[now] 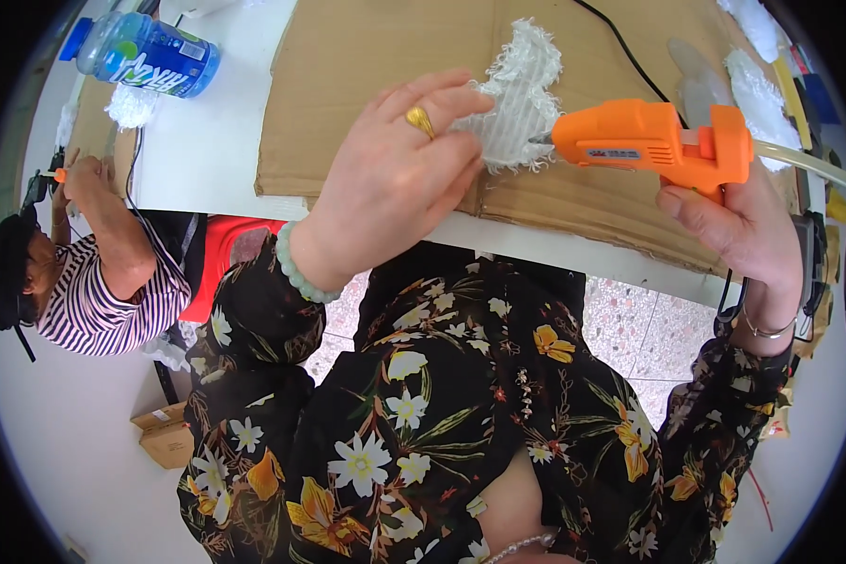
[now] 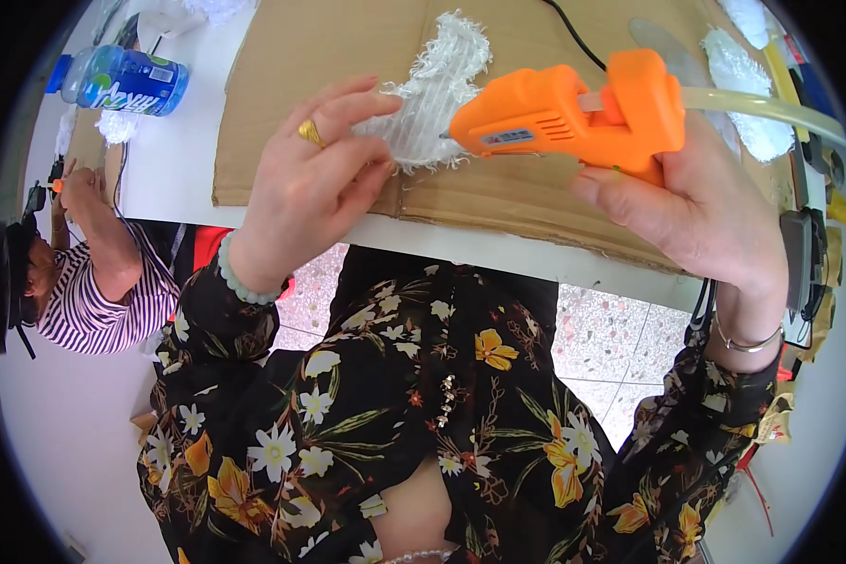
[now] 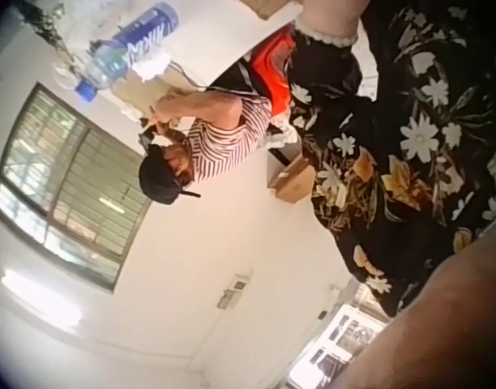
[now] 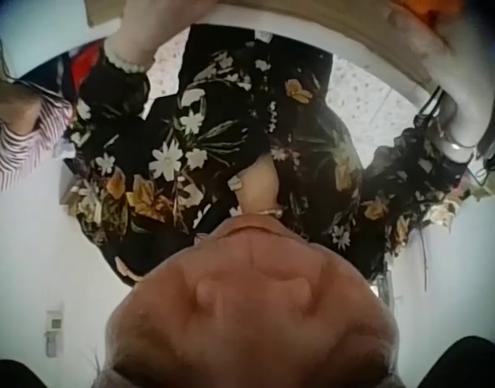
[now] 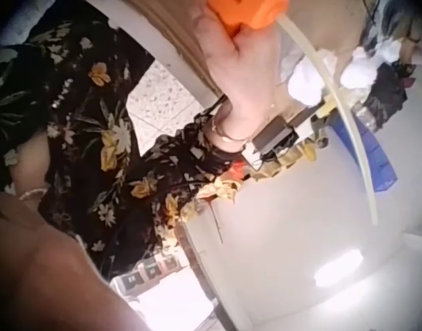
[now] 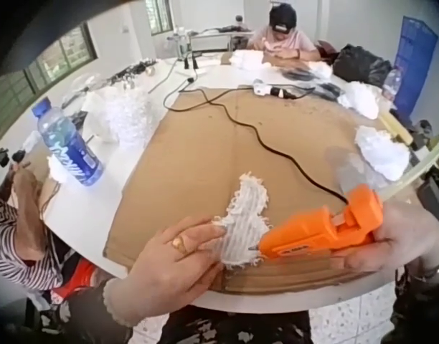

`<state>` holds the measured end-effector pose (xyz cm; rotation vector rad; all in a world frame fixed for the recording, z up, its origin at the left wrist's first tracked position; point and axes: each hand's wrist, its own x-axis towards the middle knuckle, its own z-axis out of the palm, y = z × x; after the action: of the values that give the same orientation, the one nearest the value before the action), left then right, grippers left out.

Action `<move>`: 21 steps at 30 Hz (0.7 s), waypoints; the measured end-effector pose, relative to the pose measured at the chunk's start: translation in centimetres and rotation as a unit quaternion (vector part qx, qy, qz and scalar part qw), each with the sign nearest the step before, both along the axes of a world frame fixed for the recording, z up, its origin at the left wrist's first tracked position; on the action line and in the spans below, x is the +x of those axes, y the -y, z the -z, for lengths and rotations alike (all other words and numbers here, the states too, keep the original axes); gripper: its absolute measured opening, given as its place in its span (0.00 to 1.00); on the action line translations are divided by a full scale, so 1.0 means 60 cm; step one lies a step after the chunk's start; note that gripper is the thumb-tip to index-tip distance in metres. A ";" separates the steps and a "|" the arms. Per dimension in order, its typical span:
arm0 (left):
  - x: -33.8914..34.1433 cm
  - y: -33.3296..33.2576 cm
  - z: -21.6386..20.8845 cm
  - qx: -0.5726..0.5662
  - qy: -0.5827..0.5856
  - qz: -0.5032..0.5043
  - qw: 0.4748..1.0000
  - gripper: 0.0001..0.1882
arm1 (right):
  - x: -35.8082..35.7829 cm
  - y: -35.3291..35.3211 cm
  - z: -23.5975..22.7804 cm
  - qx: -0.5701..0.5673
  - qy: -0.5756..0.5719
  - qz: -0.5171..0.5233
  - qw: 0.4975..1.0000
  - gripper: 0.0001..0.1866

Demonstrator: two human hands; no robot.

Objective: Use a hot glue gun to assemble parts of a white plush toy on a workbench.

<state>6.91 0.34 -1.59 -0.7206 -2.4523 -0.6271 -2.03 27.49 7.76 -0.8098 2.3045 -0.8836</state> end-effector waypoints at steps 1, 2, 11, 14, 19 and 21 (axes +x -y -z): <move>-0.008 0.000 0.007 0.047 0.023 0.011 0.999 0.05 | 0.002 -0.007 0.008 -0.050 0.027 0.023 0.998 0.17; -0.017 -0.002 0.013 0.093 0.046 0.023 0.994 0.05 | 0.004 -0.013 0.012 -0.051 0.025 0.028 0.998 0.17; -0.043 0.003 -0.018 0.065 0.174 -0.032 0.982 0.05 | 0.008 -0.031 0.029 -0.080 0.072 -0.002 0.994 0.17; -0.050 0.006 -0.007 0.039 0.126 0.006 0.991 0.05 | 0.015 -0.027 0.023 -0.081 0.143 0.038 0.986 0.17; -0.069 0.006 -0.007 0.072 0.131 -0.033 0.988 0.11 | 0.016 -0.045 0.043 -0.175 0.137 0.082 0.971 0.17; -0.070 0.007 -0.006 0.087 0.125 -0.037 0.988 0.13 | 0.020 -0.044 0.054 -0.222 0.105 0.090 0.965 0.16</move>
<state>2.69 -0.05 -1.25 -0.5054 -2.5930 -0.9378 -0.86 30.14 4.54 -0.6489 2.0410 -1.5273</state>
